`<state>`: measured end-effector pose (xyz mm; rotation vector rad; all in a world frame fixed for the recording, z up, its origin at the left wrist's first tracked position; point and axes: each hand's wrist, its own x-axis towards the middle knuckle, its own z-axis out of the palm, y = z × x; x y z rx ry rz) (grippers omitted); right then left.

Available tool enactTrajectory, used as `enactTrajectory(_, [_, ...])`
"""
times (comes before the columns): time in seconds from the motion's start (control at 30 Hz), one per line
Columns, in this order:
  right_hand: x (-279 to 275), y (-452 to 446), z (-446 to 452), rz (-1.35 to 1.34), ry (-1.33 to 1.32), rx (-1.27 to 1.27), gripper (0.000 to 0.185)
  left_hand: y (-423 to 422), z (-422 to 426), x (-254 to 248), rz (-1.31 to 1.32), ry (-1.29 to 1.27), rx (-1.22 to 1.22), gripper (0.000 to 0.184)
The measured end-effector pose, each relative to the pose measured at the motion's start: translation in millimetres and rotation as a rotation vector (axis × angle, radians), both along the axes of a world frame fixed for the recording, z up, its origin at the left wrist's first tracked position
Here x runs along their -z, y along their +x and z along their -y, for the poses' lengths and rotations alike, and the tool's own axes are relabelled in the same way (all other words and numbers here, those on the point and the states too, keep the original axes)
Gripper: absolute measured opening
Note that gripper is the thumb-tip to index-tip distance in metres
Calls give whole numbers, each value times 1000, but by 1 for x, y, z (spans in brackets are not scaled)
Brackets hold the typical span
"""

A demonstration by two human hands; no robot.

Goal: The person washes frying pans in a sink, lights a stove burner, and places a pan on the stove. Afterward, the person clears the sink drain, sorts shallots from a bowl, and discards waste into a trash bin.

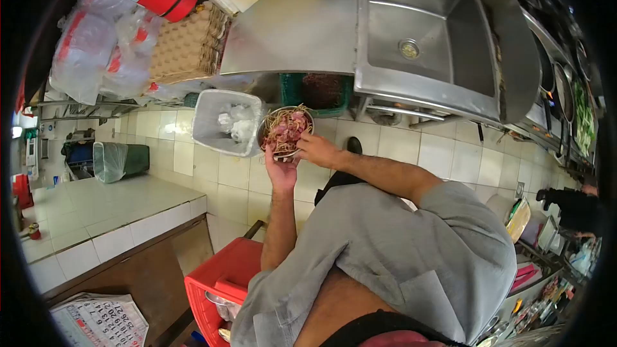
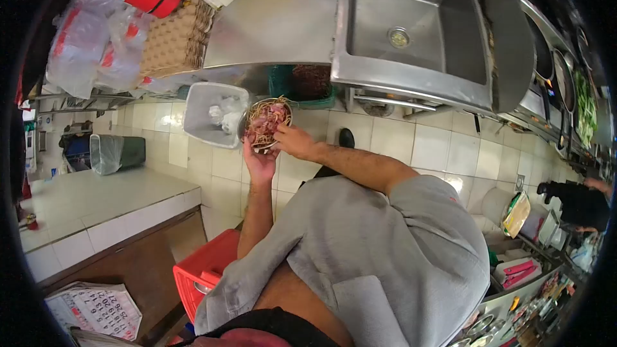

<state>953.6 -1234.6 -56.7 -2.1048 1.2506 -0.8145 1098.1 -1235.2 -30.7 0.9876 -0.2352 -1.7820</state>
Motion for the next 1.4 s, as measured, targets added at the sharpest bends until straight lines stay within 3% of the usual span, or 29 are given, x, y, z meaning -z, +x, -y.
enactTrajectory(0.07, [25,-3,38,271,-2,141,21,3,23,6,25,53,-69,62])
enactTrajectory(0.13, [51,-20,83,419,49,349,25,6,38,13,135,-16,-40,63])
enactTrajectory(0.2, [93,-43,138,483,706,536,32,5,58,12,271,-57,25,64])
enactTrajectory(0.23, [111,-51,151,947,900,559,36,8,61,14,294,-46,35,64])
enactTrajectory(0.27, [125,-50,163,1157,1021,695,34,10,67,20,291,-16,84,65])
enactTrajectory(0.3, [139,-48,174,1247,947,667,31,12,73,27,282,14,134,65])
enactTrajectory(0.47, [127,-36,188,1307,984,873,34,27,68,67,377,240,236,58])
enactTrajectory(0.57, [149,-29,183,1250,999,821,36,38,65,91,440,338,301,50])
enactTrajectory(0.67, [182,-16,185,1028,1051,615,38,42,66,102,531,395,431,49])
enactTrajectory(0.7, [139,-25,177,767,1045,568,44,46,70,108,591,393,512,49])
enactTrajectory(0.73, [113,-29,166,515,497,573,51,49,74,111,585,363,565,49])
enactTrajectory(0.77, [127,-16,165,377,160,679,56,53,79,114,642,328,643,52])
enactTrajectory(0.8, [95,-35,164,131,665,330,56,57,83,116,699,292,719,55])
enactTrajectory(0.83, [92,-33,158,148,617,304,57,59,89,113,693,263,771,55])
enactTrajectory(0.87, [94,-26,150,224,554,301,56,61,97,107,506,304,639,57])
enactTrajectory(0.9, [68,-28,144,214,679,225,55,61,107,105,317,352,518,59])
enactTrajectory(0.97, [49,-18,133,102,515,40,50,70,122,108,249,327,476,63])
enactTrajectory(1.0, [-6,-25,118,147,520,-58,49,84,129,123,209,298,503,64])
enactTrajectory(1.03, [-3,-11,120,20,359,-91,48,104,139,149,168,272,521,65])
enactTrajectory(1.1, [-19,9,131,35,204,-237,48,151,159,217,822,-497,1140,65])
enactTrajectory(1.13, [-50,18,132,107,126,-304,48,147,155,210,800,-516,1155,65])
enactTrajectory(1.23, [-124,54,152,-180,-99,-377,47,137,125,130,200,430,311,63])
enactTrajectory(1.3, [-173,73,157,-134,-260,-395,50,167,113,153,224,378,380,57])
enactTrajectory(1.4, [-213,76,148,-74,-375,-393,51,170,91,170,471,316,540,56])
